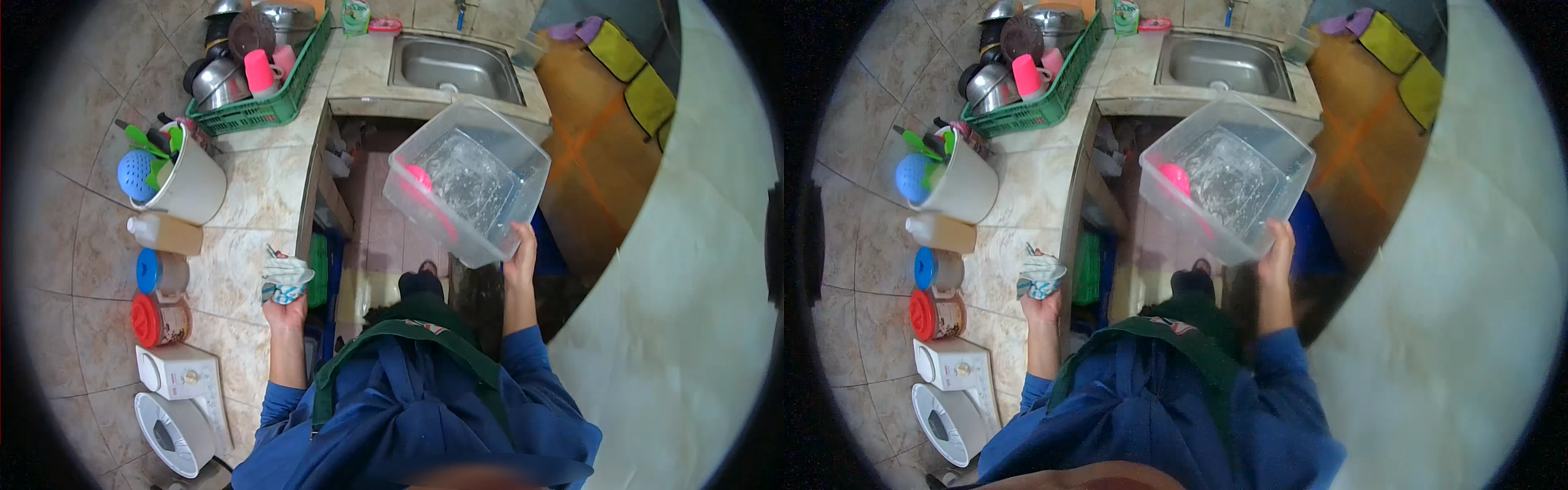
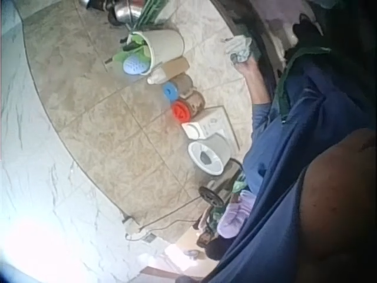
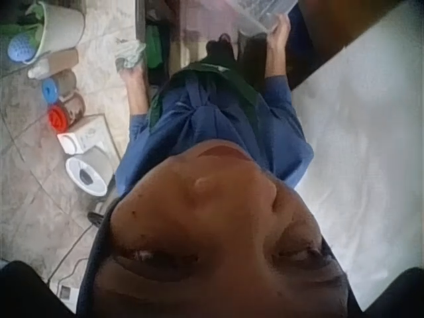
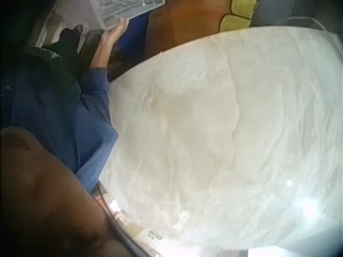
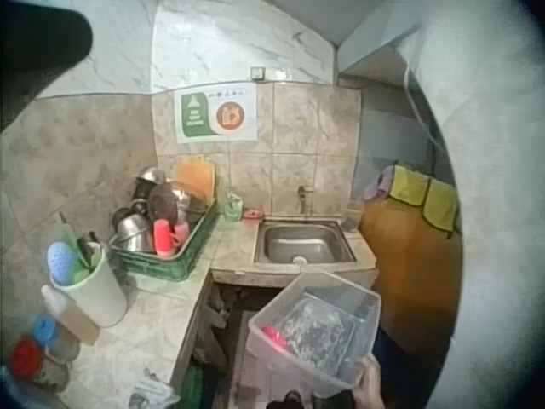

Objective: Washing and rinsing kitchen containers and a spoon at a sink.

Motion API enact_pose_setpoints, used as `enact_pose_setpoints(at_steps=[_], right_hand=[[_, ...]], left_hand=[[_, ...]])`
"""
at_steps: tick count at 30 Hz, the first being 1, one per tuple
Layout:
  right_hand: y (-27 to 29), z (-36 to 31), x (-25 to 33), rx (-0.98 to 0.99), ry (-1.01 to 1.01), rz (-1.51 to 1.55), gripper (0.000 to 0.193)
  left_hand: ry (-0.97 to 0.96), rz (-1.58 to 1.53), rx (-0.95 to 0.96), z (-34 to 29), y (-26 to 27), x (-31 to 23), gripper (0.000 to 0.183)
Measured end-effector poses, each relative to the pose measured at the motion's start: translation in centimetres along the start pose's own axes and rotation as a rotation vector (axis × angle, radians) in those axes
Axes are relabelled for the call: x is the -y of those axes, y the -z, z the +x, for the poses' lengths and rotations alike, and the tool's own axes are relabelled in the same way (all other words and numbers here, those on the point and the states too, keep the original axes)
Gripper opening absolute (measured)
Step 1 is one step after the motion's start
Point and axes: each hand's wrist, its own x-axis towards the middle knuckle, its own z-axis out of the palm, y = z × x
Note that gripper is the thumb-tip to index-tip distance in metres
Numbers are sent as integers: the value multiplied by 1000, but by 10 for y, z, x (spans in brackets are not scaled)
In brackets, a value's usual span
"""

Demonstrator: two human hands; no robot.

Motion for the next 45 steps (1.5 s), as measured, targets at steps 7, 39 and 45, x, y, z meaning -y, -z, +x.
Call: enact_pose_setpoints(at_steps=[7, 39, 45], right_hand=[[-94, 324, 79, 71, 92, 4, 20], [-501, 995, 133, 41, 413, -1524, 46], [-558, 1113, 133, 98, 334, -1983, 39]], left_hand=[[-325, 589, -85, 245, -30, 129, 29], [413, 1454, -83, 1223, -100, 229, 50], [433, 2125, -203, 1271, -55, 274, 60]])
